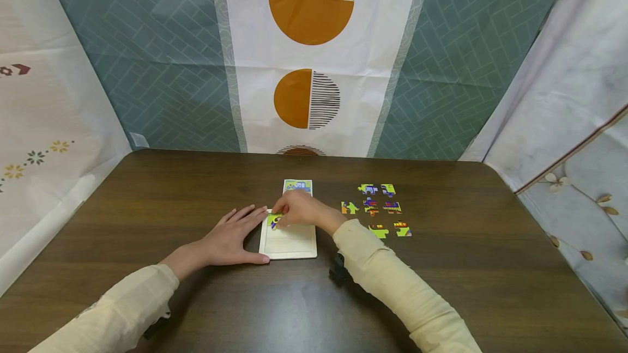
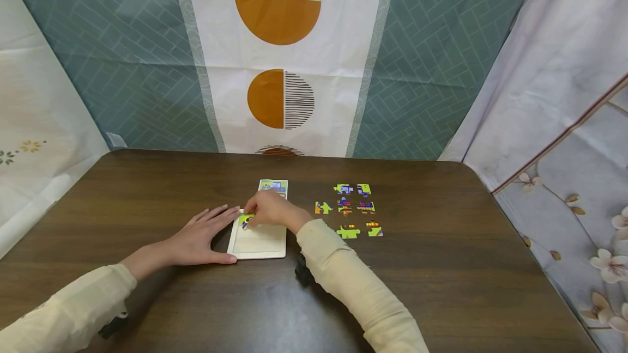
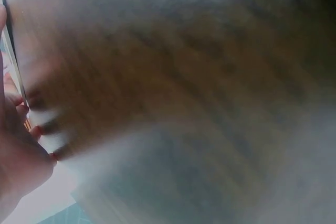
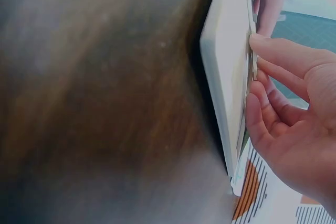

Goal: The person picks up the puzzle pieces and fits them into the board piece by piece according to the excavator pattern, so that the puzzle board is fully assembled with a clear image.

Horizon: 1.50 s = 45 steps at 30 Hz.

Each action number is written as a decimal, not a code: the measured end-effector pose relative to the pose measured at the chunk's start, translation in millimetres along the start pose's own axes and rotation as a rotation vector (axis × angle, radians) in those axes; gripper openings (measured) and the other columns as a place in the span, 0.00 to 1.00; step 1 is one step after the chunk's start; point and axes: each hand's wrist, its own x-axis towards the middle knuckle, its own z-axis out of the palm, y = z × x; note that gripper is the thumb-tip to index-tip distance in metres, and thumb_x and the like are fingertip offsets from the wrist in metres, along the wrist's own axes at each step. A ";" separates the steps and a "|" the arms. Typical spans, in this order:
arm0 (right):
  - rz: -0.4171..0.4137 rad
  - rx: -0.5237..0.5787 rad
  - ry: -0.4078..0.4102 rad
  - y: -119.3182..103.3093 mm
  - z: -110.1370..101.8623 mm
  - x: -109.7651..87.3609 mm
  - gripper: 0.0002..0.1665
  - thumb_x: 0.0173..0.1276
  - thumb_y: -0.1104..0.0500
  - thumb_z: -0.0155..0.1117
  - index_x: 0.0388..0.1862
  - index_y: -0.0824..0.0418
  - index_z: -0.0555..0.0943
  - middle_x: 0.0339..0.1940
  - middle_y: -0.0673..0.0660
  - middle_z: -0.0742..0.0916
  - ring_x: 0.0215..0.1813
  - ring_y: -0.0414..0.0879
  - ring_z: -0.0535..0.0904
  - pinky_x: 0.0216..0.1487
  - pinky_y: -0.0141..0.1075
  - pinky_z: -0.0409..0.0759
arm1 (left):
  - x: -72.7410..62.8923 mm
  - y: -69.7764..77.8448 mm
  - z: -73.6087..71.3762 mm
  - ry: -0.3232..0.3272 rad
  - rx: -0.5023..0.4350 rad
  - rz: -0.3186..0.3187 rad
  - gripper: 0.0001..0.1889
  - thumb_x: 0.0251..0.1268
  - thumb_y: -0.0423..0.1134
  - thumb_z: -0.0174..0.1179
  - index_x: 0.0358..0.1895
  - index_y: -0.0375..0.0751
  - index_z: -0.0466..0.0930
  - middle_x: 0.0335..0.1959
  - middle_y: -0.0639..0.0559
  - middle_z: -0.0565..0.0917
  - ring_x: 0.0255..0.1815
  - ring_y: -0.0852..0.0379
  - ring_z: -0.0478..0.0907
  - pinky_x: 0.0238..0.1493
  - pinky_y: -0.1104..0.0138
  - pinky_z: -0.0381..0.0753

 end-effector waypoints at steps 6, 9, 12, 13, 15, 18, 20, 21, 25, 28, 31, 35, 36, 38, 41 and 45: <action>-0.001 0.019 0.015 -0.4 0.3 -0.1 0.15 0.55 0.63 0.74 0.44 0.64 0.87 0.34 0.52 0.87 0.34 0.39 0.78 0.36 0.26 0.74 | 1.5 1.3 -1.9 0.000 -0.005 0.006 0.53 0.51 0.71 0.60 0.73 0.38 0.59 0.74 0.46 0.60 0.75 0.40 0.50 0.68 0.38 0.46; 0.007 0.028 0.021 -0.1 0.3 -0.1 0.15 0.55 0.63 0.75 0.43 0.64 0.87 0.34 0.52 0.87 0.35 0.39 0.78 0.37 0.26 0.74 | 0.8 2.7 -3.6 -0.013 0.006 0.027 0.51 0.54 0.71 0.58 0.73 0.38 0.60 0.75 0.44 0.58 0.75 0.39 0.49 0.68 0.38 0.45; 0.009 0.040 0.018 -0.2 0.4 0.1 0.15 0.55 0.64 0.75 0.43 0.64 0.87 0.34 0.51 0.87 0.35 0.39 0.77 0.37 0.26 0.74 | -1.7 3.7 -4.9 -0.030 0.047 0.063 0.49 0.58 0.71 0.54 0.74 0.38 0.59 0.76 0.42 0.55 0.76 0.39 0.47 0.69 0.39 0.45; 0.011 0.042 0.015 -0.7 0.3 0.1 0.15 0.55 0.64 0.75 0.43 0.64 0.86 0.34 0.51 0.87 0.35 0.39 0.77 0.37 0.26 0.74 | -2.7 4.0 -5.0 -0.032 0.065 0.078 0.48 0.60 0.71 0.53 0.74 0.38 0.59 0.76 0.41 0.55 0.76 0.39 0.46 0.70 0.40 0.46; 0.011 0.040 0.009 -1.5 0.4 0.2 0.15 0.56 0.64 0.75 0.44 0.64 0.86 0.34 0.51 0.86 0.35 0.39 0.77 0.37 0.26 0.73 | -4.7 5.0 -5.4 -0.029 0.098 0.116 0.46 0.62 0.69 0.51 0.73 0.36 0.60 0.75 0.41 0.56 0.76 0.39 0.47 0.70 0.42 0.48; 0.010 0.030 0.009 -1.9 0.3 0.1 0.15 0.56 0.64 0.74 0.44 0.63 0.86 0.33 0.51 0.86 0.35 0.39 0.77 0.38 0.26 0.73 | -6.8 6.9 -5.8 -0.015 0.132 0.180 0.43 0.66 0.67 0.50 0.72 0.34 0.61 0.74 0.40 0.59 0.75 0.42 0.51 0.70 0.46 0.53; 0.012 0.028 0.009 -1.6 0.0 -0.1 0.15 0.56 0.64 0.74 0.44 0.63 0.86 0.33 0.51 0.85 0.36 0.40 0.77 0.39 0.26 0.73 | -7.4 8.2 -6.0 -0.009 0.141 0.209 0.42 0.68 0.65 0.49 0.71 0.33 0.62 0.73 0.40 0.61 0.74 0.43 0.54 0.69 0.47 0.56; 0.013 0.030 0.009 -1.4 -0.4 -0.2 0.15 0.56 0.64 0.74 0.44 0.63 0.85 0.34 0.51 0.85 0.37 0.41 0.77 0.40 0.27 0.74 | -7.4 8.6 -5.9 -0.008 0.141 0.216 0.41 0.68 0.64 0.49 0.71 0.32 0.63 0.73 0.40 0.62 0.74 0.43 0.55 0.69 0.47 0.58; 0.020 0.033 -0.002 -0.4 -0.9 -0.2 0.16 0.57 0.64 0.74 0.45 0.63 0.85 0.36 0.52 0.85 0.39 0.41 0.77 0.42 0.27 0.74 | -6.2 9.0 -5.2 -0.001 0.144 0.227 0.41 0.68 0.63 0.50 0.71 0.31 0.63 0.72 0.40 0.63 0.73 0.44 0.58 0.68 0.48 0.60; 0.025 0.033 -0.010 0.1 -0.4 0.1 0.16 0.57 0.64 0.73 0.45 0.63 0.85 0.36 0.52 0.85 0.39 0.41 0.77 0.42 0.27 0.74 | -5.5 8.6 -5.0 0.004 0.145 0.235 0.41 0.68 0.63 0.52 0.70 0.31 0.63 0.72 0.39 0.63 0.73 0.44 0.58 0.68 0.48 0.60; 0.034 0.044 -0.013 0.5 0.8 0.7 0.16 0.58 0.64 0.73 0.46 0.63 0.85 0.37 0.52 0.85 0.39 0.41 0.77 0.42 0.26 0.74 | -4.7 7.8 -5.0 0.004 0.132 0.235 0.41 0.67 0.64 0.52 0.70 0.31 0.64 0.72 0.39 0.63 0.73 0.43 0.58 0.68 0.48 0.59; 0.044 0.063 -0.025 0.9 2.4 1.3 0.16 0.58 0.63 0.73 0.47 0.63 0.84 0.38 0.52 0.85 0.40 0.41 0.77 0.43 0.26 0.74 | -3.4 6.5 -5.7 -0.010 0.078 0.208 0.42 0.65 0.66 0.53 0.69 0.32 0.66 0.71 0.39 0.64 0.70 0.41 0.61 0.66 0.47 0.63; 0.046 0.063 -0.027 0.9 2.6 1.3 0.16 0.59 0.63 0.73 0.47 0.63 0.84 0.38 0.52 0.85 0.40 0.41 0.77 0.44 0.27 0.74 | -2.9 6.2 -6.0 -0.014 0.063 0.198 0.43 0.64 0.67 0.53 0.68 0.33 0.67 0.71 0.40 0.65 0.69 0.41 0.63 0.65 0.47 0.64; 0.050 0.066 -0.030 1.1 2.8 1.3 0.17 0.59 0.62 0.73 0.47 0.63 0.84 0.39 0.52 0.85 0.41 0.41 0.77 0.44 0.27 0.74 | -1.7 5.3 -6.4 -0.017 0.039 0.183 0.43 0.62 0.67 0.55 0.68 0.34 0.68 0.70 0.41 0.65 0.68 0.41 0.65 0.63 0.47 0.67; 0.059 0.068 -0.032 1.2 3.1 1.2 0.17 0.59 0.62 0.73 0.48 0.63 0.84 0.40 0.52 0.85 0.42 0.42 0.77 0.45 0.28 0.74 | -0.2 3.6 -6.3 -0.015 0.020 0.169 0.42 0.61 0.67 0.57 0.67 0.36 0.69 0.70 0.43 0.66 0.67 0.42 0.66 0.62 0.48 0.68; 0.067 0.084 -0.037 1.1 3.7 1.0 0.17 0.59 0.63 0.73 0.48 0.64 0.84 0.40 0.52 0.85 0.42 0.42 0.77 0.46 0.28 0.74 | -1.1 1.8 -5.3 -0.013 0.009 0.166 0.42 0.60 0.67 0.57 0.68 0.37 0.69 0.71 0.45 0.65 0.68 0.44 0.65 0.63 0.49 0.68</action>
